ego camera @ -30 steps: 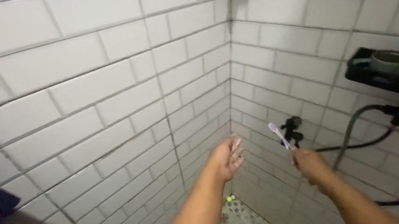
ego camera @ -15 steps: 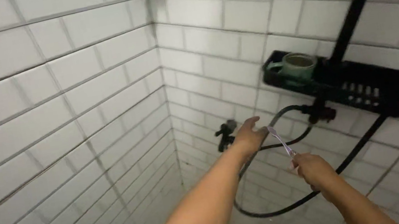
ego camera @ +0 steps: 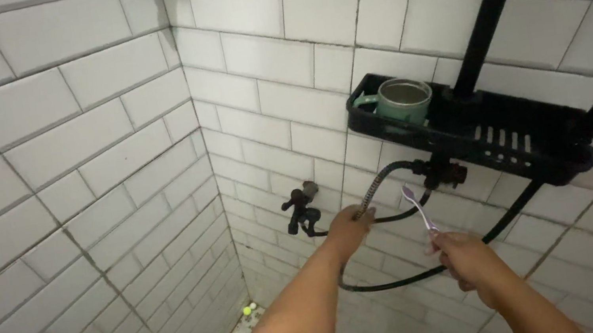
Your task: Cleaning a handheld shower head and hose with a toothbrush in a bathroom.
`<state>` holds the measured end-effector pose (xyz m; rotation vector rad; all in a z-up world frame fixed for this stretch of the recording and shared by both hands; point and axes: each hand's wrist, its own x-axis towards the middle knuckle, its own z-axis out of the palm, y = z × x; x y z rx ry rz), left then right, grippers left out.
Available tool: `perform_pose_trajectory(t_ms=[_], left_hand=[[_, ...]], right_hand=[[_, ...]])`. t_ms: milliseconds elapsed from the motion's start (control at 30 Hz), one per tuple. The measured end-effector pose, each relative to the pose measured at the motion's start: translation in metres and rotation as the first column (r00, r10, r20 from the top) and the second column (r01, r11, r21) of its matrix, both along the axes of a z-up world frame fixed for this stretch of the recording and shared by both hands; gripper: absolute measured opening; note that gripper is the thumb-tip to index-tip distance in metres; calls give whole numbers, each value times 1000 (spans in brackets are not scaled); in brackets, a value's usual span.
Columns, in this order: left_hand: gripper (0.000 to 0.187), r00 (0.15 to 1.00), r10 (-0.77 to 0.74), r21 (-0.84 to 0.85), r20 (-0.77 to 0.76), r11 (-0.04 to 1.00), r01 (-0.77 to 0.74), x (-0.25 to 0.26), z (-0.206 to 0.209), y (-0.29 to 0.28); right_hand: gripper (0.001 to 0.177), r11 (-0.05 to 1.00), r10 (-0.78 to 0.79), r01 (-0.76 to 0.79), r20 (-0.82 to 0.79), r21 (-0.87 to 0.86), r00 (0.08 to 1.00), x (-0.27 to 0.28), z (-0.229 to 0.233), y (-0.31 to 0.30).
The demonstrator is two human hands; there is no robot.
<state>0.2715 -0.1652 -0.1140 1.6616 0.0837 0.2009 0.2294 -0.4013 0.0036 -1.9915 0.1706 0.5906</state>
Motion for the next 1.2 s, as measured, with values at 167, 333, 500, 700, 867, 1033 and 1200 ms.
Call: perform_pose_trajectory(t_ms=[167,333,500,700,867,1033,1200], left_hand=[[31,979,13,48,-205,999,-3,-62,-25,44],[29,977,-97,-237,-191,970,50,-111,-46,109],[26,964,-191,-499,-187,863,74,-180,11,139],[27,966,-256,-710,-47,689,148,-231,35,165],[26,990,-132,-824,53,554,118,-268,69,174],[34,988,-14,-904,153,402,146,-301,112,166],[39,947,-109,-906,302,274,321,-321,128,146]], right_hand=[[42,996,91,-92,-33,-11,995,-19,4,36],[41,971,221,-223,24,85,975,-41,-12,70],[51,975,215,-210,65,-77,974,-96,13,111],[41,970,200,-198,4,144,980,-154,23,133],[36,976,145,-139,-25,168,989,-207,25,151],[38,960,126,-105,-66,259,990,-249,25,173],[45,976,203,-210,122,54,972,-253,-25,189]])
